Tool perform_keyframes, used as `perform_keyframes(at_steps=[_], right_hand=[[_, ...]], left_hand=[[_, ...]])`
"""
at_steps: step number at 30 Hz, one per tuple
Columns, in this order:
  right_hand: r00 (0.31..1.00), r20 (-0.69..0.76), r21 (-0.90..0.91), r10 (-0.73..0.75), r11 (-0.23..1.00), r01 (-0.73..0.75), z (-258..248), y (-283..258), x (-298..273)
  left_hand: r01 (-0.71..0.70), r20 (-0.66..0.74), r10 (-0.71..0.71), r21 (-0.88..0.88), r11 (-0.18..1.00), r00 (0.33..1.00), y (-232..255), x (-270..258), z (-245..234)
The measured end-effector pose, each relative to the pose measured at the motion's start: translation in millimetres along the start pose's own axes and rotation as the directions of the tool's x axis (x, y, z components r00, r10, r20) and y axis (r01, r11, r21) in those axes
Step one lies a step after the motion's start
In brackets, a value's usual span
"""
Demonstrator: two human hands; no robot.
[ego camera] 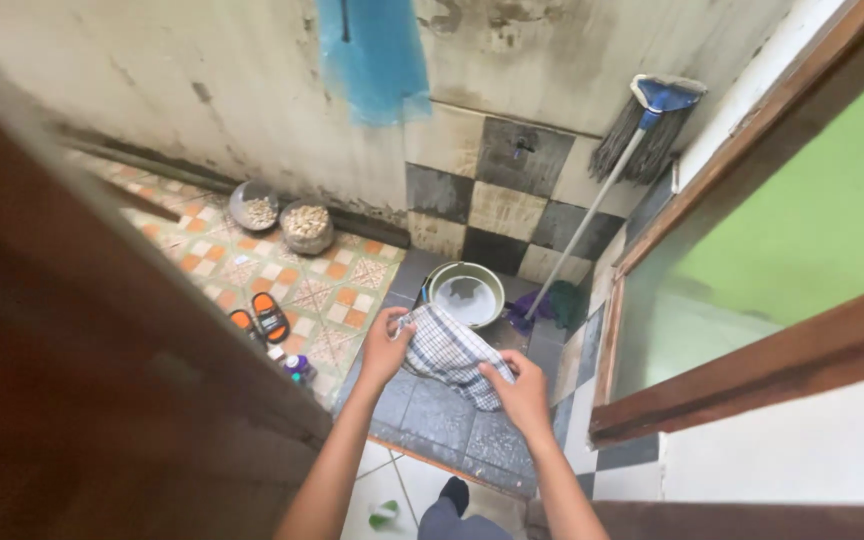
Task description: Wiping a glass door and its wooden frame with a damp cloth dipped in a bucket of water.
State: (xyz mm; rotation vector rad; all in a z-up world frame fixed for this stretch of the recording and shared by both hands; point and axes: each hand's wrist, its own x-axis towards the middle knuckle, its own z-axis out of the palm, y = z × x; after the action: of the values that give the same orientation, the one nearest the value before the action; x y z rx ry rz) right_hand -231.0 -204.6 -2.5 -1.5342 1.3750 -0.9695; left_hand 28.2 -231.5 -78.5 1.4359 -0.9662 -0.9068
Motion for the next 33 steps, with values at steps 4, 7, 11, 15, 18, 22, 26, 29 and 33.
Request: perform_keyframes(at_steps=[4, 7, 11, 15, 18, 22, 26, 29, 33], right_hand=[[0.995, -0.063, -0.11, -0.077, 0.992, 0.069, -16.0, -42.7, 49.3], [0.985, -0.083, -0.188, -0.152, 0.973, 0.135, -30.7, -55.0, 74.7], [0.987, -0.021, -0.236, -0.157, 0.96, 0.148, -64.7, -81.9, 95.2], [0.953, -0.154, -0.257, -0.262, 0.942, 0.217, -95.7, -42.1, 115.3], [0.957, -0.224, 0.003, -0.184, 0.982, 0.189, -116.1, -8.0, 125.9], [0.941, -0.338, 0.056, 0.027, 0.998, -0.008, -131.4, 0.1, 142.7], [0.779, -0.615, -0.286, 0.126, 0.884, -0.369, -122.3, -38.0, 166.1], [0.724, -0.689, -0.128, -0.029, 0.988, -0.083, -123.7, -15.4, 179.9], [0.838, -0.507, 0.582, 0.201, 0.797, 0.161, -93.0, 43.5, 197.3]], left_hand=[[-0.287, -0.017, 0.297, 0.208, 0.935, 0.955, 36.4, 20.3, 43.4], [-0.49, 0.187, 0.46, 0.172, 0.854, 0.868, 37.7, 32.1, 80.9], [-0.335, 0.576, 0.31, -0.067, 0.94, 0.757, 97.6, 40.3, 124.0], [-0.16, 0.679, 0.12, -0.005, 0.987, 0.724, 86.1, 75.2, 180.7], [-0.165, 0.79, 0.21, -0.139, 0.976, 0.576, 84.7, 100.5, 217.4], [-0.031, 0.888, 0.222, -0.229, 0.973, 0.403, 51.8, 140.2, 269.1], [0.088, 0.958, 0.202, -0.223, 0.971, 0.204, 13.1, 190.4, 308.4], [0.266, 0.995, 0.101, -0.102, 0.958, 0.017, 58.8, 229.7, 316.0], [0.393, 0.984, 0.075, -0.005, 0.919, -0.163, 84.6, 272.2, 343.2]])
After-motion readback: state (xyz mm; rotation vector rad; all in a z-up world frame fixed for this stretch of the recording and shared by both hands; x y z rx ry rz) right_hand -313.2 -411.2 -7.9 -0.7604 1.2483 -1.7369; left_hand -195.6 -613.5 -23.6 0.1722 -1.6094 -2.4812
